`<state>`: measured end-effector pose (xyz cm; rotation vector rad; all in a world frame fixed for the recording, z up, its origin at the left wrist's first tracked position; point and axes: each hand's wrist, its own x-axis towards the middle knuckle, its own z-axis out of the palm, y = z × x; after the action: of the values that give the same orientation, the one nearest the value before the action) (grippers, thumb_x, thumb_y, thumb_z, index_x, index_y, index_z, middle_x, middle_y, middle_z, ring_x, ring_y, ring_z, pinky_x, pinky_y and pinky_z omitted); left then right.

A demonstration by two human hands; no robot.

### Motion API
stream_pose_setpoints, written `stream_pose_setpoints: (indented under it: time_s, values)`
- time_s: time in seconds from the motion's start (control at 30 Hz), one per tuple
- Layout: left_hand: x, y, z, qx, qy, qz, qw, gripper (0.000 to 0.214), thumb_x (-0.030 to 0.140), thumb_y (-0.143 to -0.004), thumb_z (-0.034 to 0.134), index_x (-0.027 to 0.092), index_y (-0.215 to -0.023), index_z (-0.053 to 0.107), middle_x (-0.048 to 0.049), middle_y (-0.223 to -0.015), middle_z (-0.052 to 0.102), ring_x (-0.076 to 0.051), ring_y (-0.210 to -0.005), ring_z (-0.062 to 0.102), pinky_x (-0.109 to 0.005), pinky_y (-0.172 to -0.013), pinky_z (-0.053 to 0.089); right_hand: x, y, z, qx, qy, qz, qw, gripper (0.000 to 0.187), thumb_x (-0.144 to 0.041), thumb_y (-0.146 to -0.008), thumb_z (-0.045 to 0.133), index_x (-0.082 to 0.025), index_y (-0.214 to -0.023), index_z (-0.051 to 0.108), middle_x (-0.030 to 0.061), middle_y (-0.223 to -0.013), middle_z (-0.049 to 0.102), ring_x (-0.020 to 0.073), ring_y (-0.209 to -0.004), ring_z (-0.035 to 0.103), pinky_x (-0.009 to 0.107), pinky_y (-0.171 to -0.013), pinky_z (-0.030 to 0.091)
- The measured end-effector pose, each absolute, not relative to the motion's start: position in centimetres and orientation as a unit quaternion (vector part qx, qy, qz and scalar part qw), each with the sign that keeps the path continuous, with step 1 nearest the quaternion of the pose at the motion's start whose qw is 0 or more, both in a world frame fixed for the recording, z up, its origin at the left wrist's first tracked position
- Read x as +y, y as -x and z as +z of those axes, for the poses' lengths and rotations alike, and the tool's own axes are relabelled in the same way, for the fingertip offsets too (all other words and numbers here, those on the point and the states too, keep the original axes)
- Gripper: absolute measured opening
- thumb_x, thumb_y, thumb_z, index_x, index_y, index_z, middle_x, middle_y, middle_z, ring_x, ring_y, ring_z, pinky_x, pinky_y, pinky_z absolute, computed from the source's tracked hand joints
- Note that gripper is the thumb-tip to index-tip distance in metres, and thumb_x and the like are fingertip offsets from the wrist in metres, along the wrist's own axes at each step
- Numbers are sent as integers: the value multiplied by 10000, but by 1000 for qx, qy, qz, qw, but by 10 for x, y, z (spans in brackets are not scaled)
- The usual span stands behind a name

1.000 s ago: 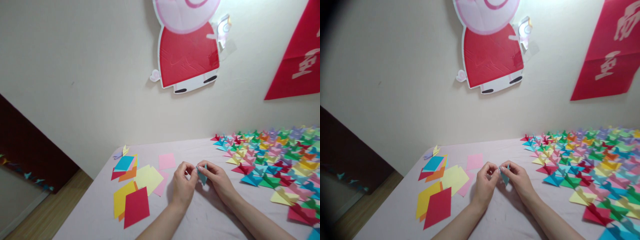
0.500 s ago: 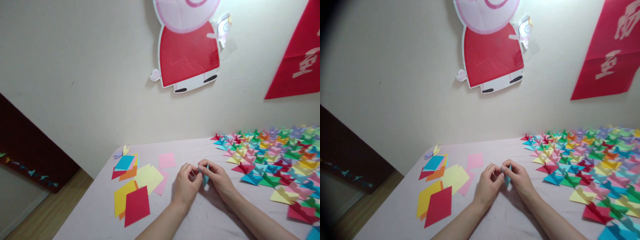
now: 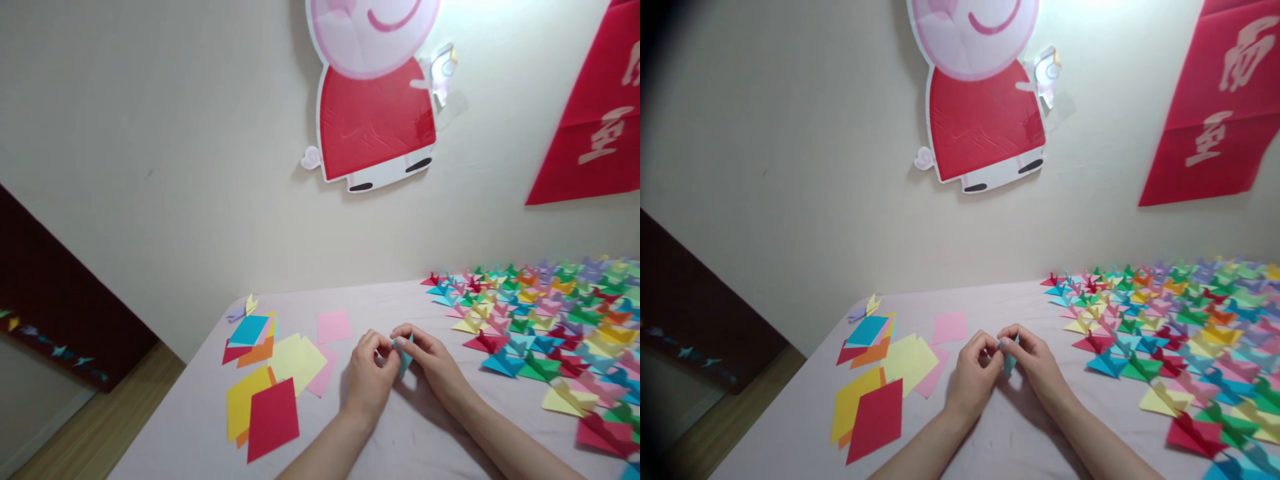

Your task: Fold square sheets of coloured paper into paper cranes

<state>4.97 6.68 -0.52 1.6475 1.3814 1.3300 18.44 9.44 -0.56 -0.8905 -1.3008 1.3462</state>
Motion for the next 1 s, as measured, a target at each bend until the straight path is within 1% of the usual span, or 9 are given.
stream_pose_setpoints:
  time_s: [0.13, 0.27, 0.37, 0.43, 0.5, 0.6, 0.77, 0.87, 1.0]
  values:
    - [66, -51, -4, 523, -632, 490, 295, 159, 184, -824, 563, 204, -687, 486, 28, -729, 506, -141, -703, 468, -258, -661, 339, 94, -184, -2, -559, 369, 540, 511, 323, -492, -731, 746, -198, -666, 630, -16, -671, 551, 171, -688, 498, 274, -659, 411]
    - [65, -51, -2, 528, -635, 472, 308, 167, 244, -846, 570, 204, -696, 506, 24, -731, 505, -147, -705, 466, -265, -661, 337, 93, -184, -1, -553, 362, 552, 508, 321, -491, -740, 745, -196, -670, 638, -9, -677, 574, 173, -693, 513, 279, -669, 421]
    - [67, -49, -4, 527, -620, 484, 320, 199, 282, -856, 568, 204, -686, 498, 23, -724, 495, -148, -698, 459, -265, -652, 334, 93, -183, -2, -540, 363, 564, 509, 323, -513, -732, 758, -201, -746, 674, -1, -728, 608, 185, -734, 549, 290, -702, 446]
    - [70, -46, -8, 522, -601, 507, 331, 197, 294, -854, 568, 205, -693, 498, 24, -721, 493, -146, -688, 453, -264, -646, 336, 93, -182, -3, -513, 370, 570, 524, 362, -540, -708, 775, -213, -839, 693, 3, -785, 630, 189, -757, 568, 293, -710, 463]
    - [72, -44, -12, 516, -582, 527, 342, 194, 312, -853, 572, 204, -705, 509, 25, -713, 491, -144, -678, 446, -264, -646, 341, 94, -181, -4, -491, 376, 576, 534, 398, -559, -697, 781, -218, -881, 693, 1, -796, 638, 182, -743, 574, 290, -700, 472]
    - [75, -42, -15, 514, -567, 540, 351, 205, 328, -852, 579, 202, -704, 515, 26, -702, 491, -142, -667, 440, -265, -649, 345, 95, -180, -4, -493, 377, 578, 529, 389, -557, -689, 791, -203, -803, 676, -2, -738, 628, 176, -716, 571, 290, -689, 473]
    - [74, -44, -12, 513, -572, 530, 360, 181, 293, -836, 585, 202, -696, 513, 34, -693, 483, -133, -643, 434, -256, -621, 344, 95, -180, -4, -495, 388, 564, 535, 421, -572, -625, 823, -189, -682, 657, -9, -659, 605, 159, -648, 537, 285, -633, 456]
    - [74, -44, -11, 516, -577, 510, 375, 177, 301, -831, 601, 203, -709, 519, 38, -693, 481, -131, -632, 431, -254, -607, 339, 94, -180, -3, -497, 389, 566, 530, 422, -573, -618, 824, -188, -662, 656, -9, -647, 604, 160, -643, 534, 290, -633, 454]
    - [74, -44, -11, 520, -588, 498, 368, 207, 280, -830, 604, 201, -671, 496, 35, -686, 467, -138, -660, 421, -261, -633, 327, 94, -181, -1, -507, 389, 563, 524, 406, -570, -660, 796, -189, -684, 657, -10, -670, 599, 166, -678, 535, 290, -665, 447]
